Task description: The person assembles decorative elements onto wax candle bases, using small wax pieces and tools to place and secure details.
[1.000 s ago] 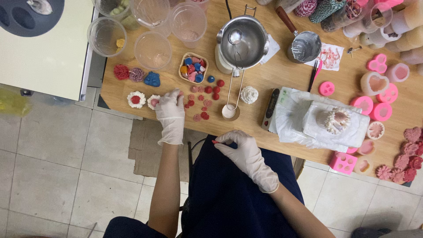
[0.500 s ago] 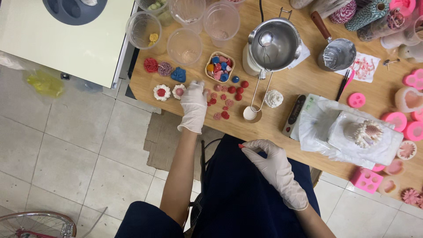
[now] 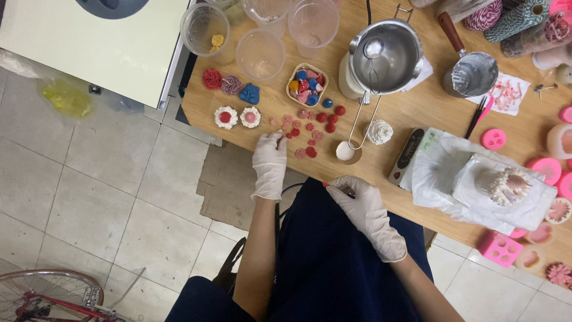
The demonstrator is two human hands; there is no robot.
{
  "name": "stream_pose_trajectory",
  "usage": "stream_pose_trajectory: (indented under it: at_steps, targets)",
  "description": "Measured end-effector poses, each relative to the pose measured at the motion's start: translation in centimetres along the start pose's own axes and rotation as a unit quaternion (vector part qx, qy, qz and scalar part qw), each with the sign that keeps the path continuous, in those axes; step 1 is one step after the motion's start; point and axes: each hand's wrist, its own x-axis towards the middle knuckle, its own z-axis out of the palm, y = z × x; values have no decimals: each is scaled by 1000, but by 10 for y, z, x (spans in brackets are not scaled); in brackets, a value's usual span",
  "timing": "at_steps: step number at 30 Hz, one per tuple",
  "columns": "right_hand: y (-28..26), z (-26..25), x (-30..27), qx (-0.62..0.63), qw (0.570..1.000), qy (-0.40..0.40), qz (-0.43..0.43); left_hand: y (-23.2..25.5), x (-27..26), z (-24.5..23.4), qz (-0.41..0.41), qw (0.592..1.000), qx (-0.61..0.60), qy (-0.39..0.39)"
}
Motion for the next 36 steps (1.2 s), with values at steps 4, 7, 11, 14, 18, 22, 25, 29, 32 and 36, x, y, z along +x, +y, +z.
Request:
stream_pose_trajectory:
  at_steps: [4,7,11,14,18,22,25,29,32,36]
  targets:
    - [7,4,-1,28,997,-28,59,-8,5,0,-3,995,-96,19]
    - [14,5,-1,57,995,-34,73,-11,5,-8,27,997,-75,19]
    - [19,4,0,95,991,-31,89,-7,10,-10,-86,977,-191,-35]
    - [19,2,-1,101,989,-29,104,-11,9,-18,-26,993,-112,13]
    - [19,1,0,103,988,-22,113,-10,-8,-27,-56,988,-110,90]
    - [21,2,-1,93,991,-19,97,-12,-20,-36,-18,997,-48,66]
    - [24,2,-1,91,991,-21,92,-11,-22,-34,27,997,-20,69]
    - [22,4,-3,93,990,-23,99,-4,-28,-35,22,993,-74,93]
    - [21,2,-2,98,990,-17,95,-6,-28,-30,56,995,86,-1]
    - [22,-1,-4,108,987,-32,117,-19,-26,-10,115,985,123,25]
